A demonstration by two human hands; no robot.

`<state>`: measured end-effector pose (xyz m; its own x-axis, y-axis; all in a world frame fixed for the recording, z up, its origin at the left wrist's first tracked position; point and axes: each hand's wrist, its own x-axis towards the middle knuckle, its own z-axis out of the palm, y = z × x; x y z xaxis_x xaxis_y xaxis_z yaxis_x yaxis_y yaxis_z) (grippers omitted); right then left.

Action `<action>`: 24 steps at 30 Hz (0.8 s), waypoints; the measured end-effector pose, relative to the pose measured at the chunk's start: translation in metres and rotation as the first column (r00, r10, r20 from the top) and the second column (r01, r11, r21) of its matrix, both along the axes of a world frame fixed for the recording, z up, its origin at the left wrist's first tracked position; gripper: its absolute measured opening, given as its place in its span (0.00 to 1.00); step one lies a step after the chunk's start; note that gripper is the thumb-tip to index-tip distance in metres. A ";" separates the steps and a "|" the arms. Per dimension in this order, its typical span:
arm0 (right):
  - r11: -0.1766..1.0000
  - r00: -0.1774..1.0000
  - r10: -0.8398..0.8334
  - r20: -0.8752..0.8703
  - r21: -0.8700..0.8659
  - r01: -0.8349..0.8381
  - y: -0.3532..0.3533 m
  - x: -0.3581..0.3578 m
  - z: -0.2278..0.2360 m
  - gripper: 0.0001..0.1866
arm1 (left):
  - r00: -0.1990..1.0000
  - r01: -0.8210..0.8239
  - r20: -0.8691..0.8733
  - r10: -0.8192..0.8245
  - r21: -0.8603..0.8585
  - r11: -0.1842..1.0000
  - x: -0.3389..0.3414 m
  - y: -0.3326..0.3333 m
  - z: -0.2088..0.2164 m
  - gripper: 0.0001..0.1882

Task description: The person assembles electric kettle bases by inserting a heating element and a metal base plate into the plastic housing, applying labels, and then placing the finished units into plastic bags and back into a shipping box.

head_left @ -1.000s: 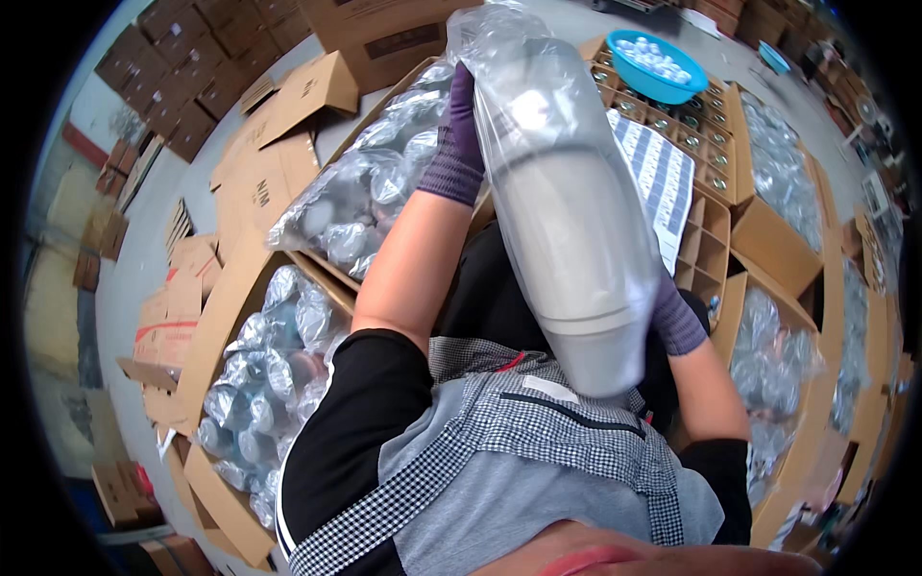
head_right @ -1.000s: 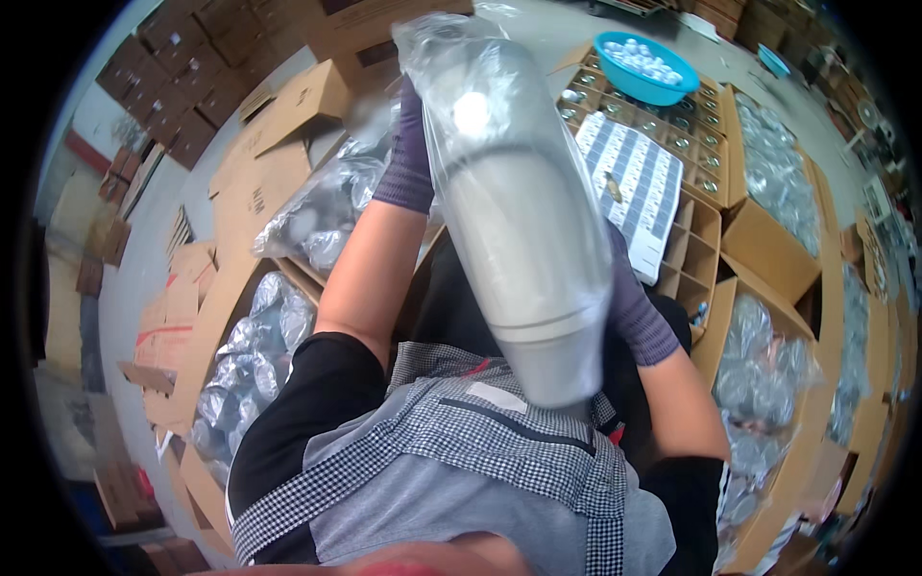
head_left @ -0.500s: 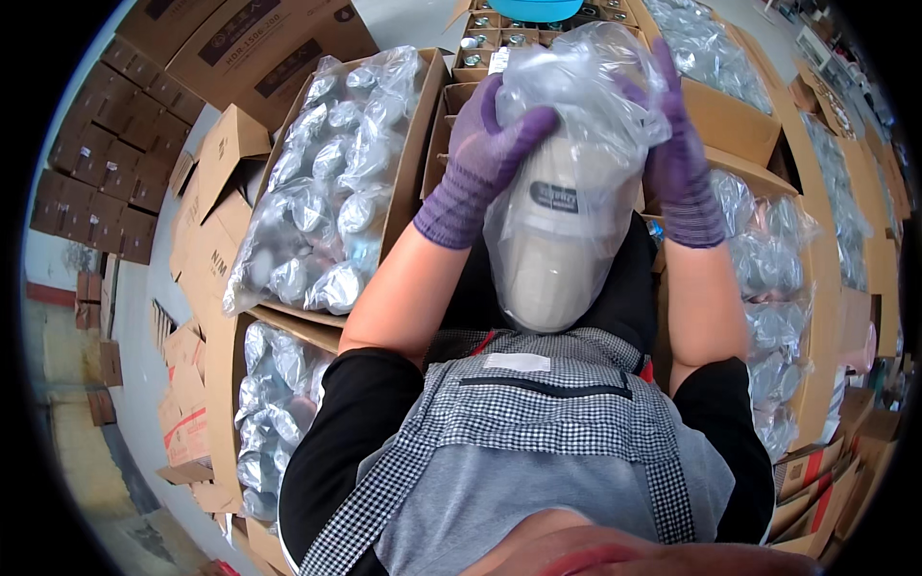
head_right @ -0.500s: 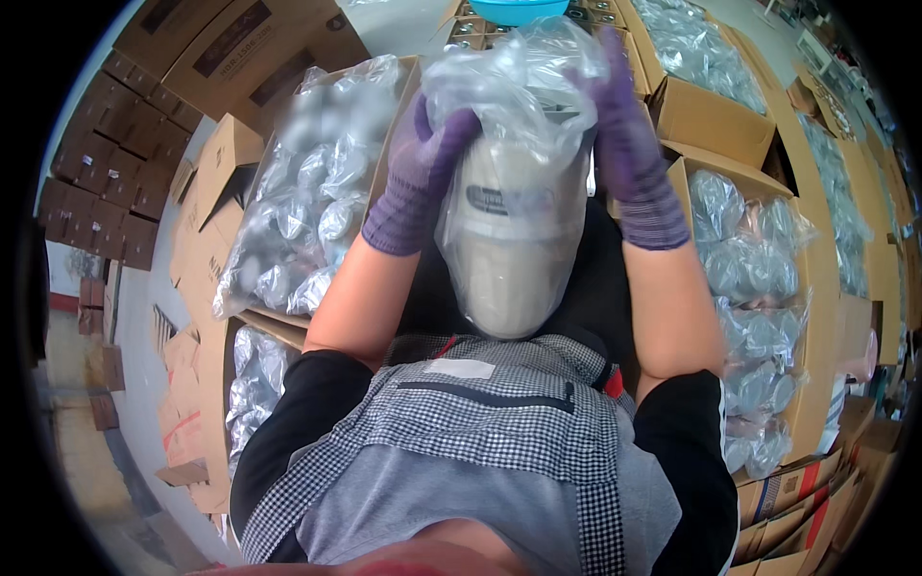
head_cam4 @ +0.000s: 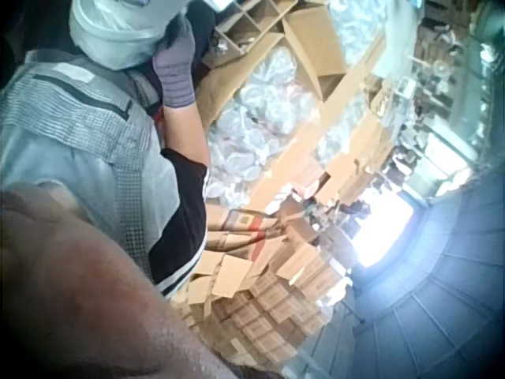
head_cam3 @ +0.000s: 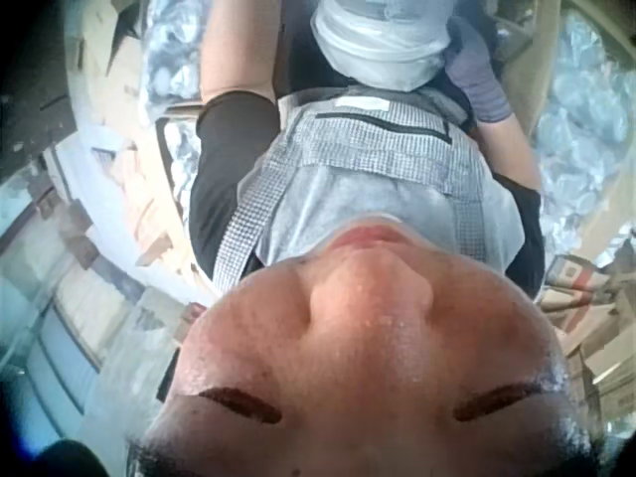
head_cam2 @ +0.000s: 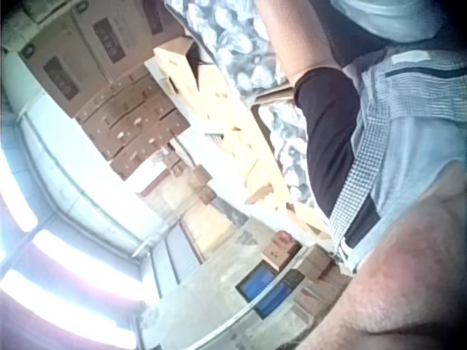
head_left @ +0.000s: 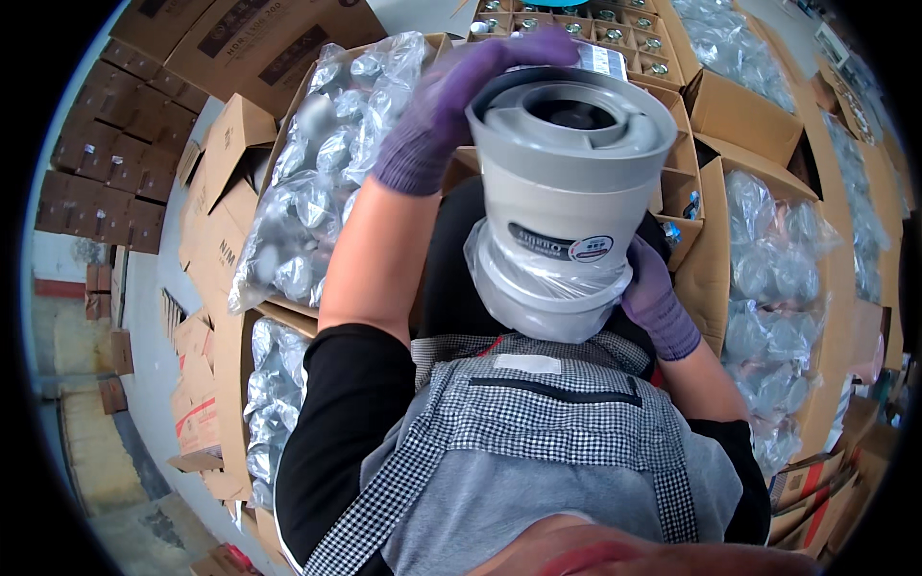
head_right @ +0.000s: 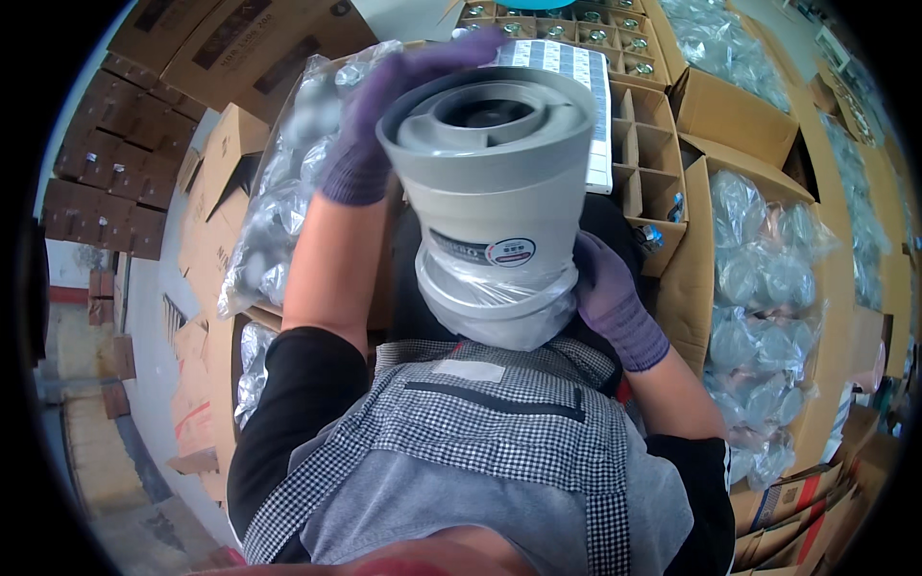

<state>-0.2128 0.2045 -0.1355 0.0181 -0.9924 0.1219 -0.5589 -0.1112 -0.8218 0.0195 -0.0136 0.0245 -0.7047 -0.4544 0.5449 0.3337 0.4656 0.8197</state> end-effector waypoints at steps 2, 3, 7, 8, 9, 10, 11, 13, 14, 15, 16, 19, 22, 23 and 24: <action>0.986 0.971 0.160 -0.179 0.082 -0.147 0.021 -0.008 0.023 0.27 | 0.980 0.197 -0.043 -0.192 0.243 0.950 -0.013 -0.018 -0.036 0.34; 0.971 0.939 0.223 -0.260 0.143 -0.191 0.038 -0.015 0.033 0.26 | 0.978 0.211 -0.068 -0.199 0.309 0.927 -0.019 -0.025 -0.058 0.35; 0.784 0.819 0.573 0.018 0.278 -0.555 0.050 -0.055 0.076 0.24 | 0.994 0.105 -0.018 -0.106 0.390 0.915 -0.021 -0.032 -0.117 0.34; 0.750 0.791 0.607 0.073 0.276 -0.601 0.042 -0.064 0.086 0.24 | 0.997 0.062 0.023 -0.076 0.382 0.922 -0.021 -0.031 -0.118 0.35; 0.868 0.870 0.492 -0.041 0.109 -0.485 0.021 -0.069 0.103 0.23 | 0.998 0.029 0.043 -0.051 0.417 0.908 -0.019 -0.027 -0.117 0.35; 0.955 0.956 0.293 0.014 -0.045 -0.292 0.003 -0.059 0.121 0.24 | 0.998 0.001 0.057 -0.030 0.450 0.893 -0.018 -0.026 -0.115 0.35; 0.941 0.967 0.234 -0.097 -0.229 -0.250 -0.023 -0.046 0.144 0.24 | 0.997 -0.033 0.077 -0.005 0.479 0.877 -0.017 -0.026 -0.115 0.35; 0.874 0.967 0.169 -0.190 -0.424 -0.236 -0.066 -0.014 0.159 0.26 | 0.998 0.017 0.044 -0.043 0.474 0.880 -0.023 -0.024 -0.112 0.35; 0.859 0.964 0.200 -0.176 -0.442 -0.258 -0.086 0.002 0.157 0.26 | 0.988 -0.144 0.092 0.125 0.239 0.960 -0.026 -0.015 -0.103 0.27; 0.860 0.948 0.209 -0.242 -0.416 -0.296 -0.109 0.005 0.144 0.25 | 0.947 -0.255 0.149 0.286 -0.195 0.947 -0.022 -0.006 -0.090 0.25; 0.882 0.954 0.298 -0.028 -0.375 -0.286 -0.128 -0.003 0.124 0.25 | 0.864 -0.369 0.076 0.498 -0.578 0.728 -0.017 0.003 -0.078 0.25; 0.771 0.907 0.404 -0.118 -0.491 -0.407 -0.194 -0.041 0.046 0.26 | 0.762 -0.343 0.221 0.609 -0.659 0.669 -0.034 0.046 -0.030 0.41; 0.921 0.694 0.368 0.619 -0.140 -0.364 -0.200 -0.032 0.046 0.35 | 0.974 -0.115 0.095 0.206 -0.577 0.809 -0.060 0.073 -0.013 0.39; 0.920 0.583 0.316 0.748 -0.093 -0.379 -0.203 -0.039 0.042 0.39 | 0.995 -0.065 0.032 0.096 -0.522 0.850 -0.055 0.065 -0.011 0.38; 0.853 0.447 0.495 0.745 -0.318 -0.414 -0.201 -0.037 0.053 0.42 | 1.000 -0.025 -0.005 0.026 -0.475 0.879 -0.044 0.059 -0.006 0.38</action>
